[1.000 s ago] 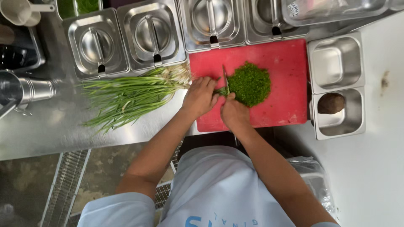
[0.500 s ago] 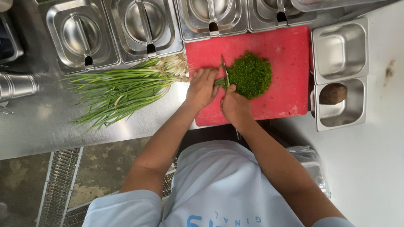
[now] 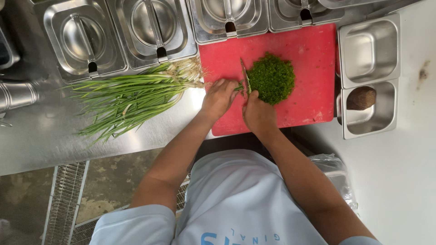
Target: The person chops a bunch of green onions on a red cutting board with a knife and places the chopped pieces into a metal container.
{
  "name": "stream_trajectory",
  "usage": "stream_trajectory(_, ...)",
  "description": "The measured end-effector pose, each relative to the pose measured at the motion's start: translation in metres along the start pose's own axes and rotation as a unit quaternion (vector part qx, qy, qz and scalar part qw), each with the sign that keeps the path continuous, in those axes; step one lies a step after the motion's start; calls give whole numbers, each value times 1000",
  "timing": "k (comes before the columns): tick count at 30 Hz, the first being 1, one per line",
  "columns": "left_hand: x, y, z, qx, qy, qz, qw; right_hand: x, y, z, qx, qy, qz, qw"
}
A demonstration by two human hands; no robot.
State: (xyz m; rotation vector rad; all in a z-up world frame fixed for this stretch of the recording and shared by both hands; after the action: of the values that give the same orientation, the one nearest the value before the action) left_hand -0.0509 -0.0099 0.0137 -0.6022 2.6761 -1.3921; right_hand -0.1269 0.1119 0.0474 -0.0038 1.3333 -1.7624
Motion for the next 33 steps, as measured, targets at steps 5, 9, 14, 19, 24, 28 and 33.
stream_trajectory(5,5,-4,-12,5,93,-65,994,0,5,-3,-9,-12,-21,1000)
stream_trajectory(9,4,-11,-16,-6,106,-72,992,-1,6,-4,-18,-21,-24,999)
stream_trajectory(14,2,-11,-18,20,125,-87,988,-5,4,-1,-38,-26,-14,999)
stream_trajectory(19,0,-14,-24,28,137,-100,985,-6,-2,6,-41,-32,-11,999)
stream_trajectory(24,1,-12,-24,49,124,-105,985,-6,-14,16,-64,-41,-8,997)
stream_trajectory(28,4,-6,-18,39,117,-85,989,-5,-18,17,-83,-58,4,995)
stream_trajectory(33,5,-5,-15,9,134,-78,988,0,0,9,-54,-18,20,998)
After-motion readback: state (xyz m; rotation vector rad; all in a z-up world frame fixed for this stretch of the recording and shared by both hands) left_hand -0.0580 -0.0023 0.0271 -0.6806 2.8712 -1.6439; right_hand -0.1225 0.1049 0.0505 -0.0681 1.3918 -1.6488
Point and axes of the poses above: each hand's wrist, its own x-axis towards the middle knuckle, its own y-axis out of the palm, z = x × y, the point moved 6 cm from there along x, towards the middle knuckle, and after that the axes turned 7 degrees about x, right-handed, at the moved point
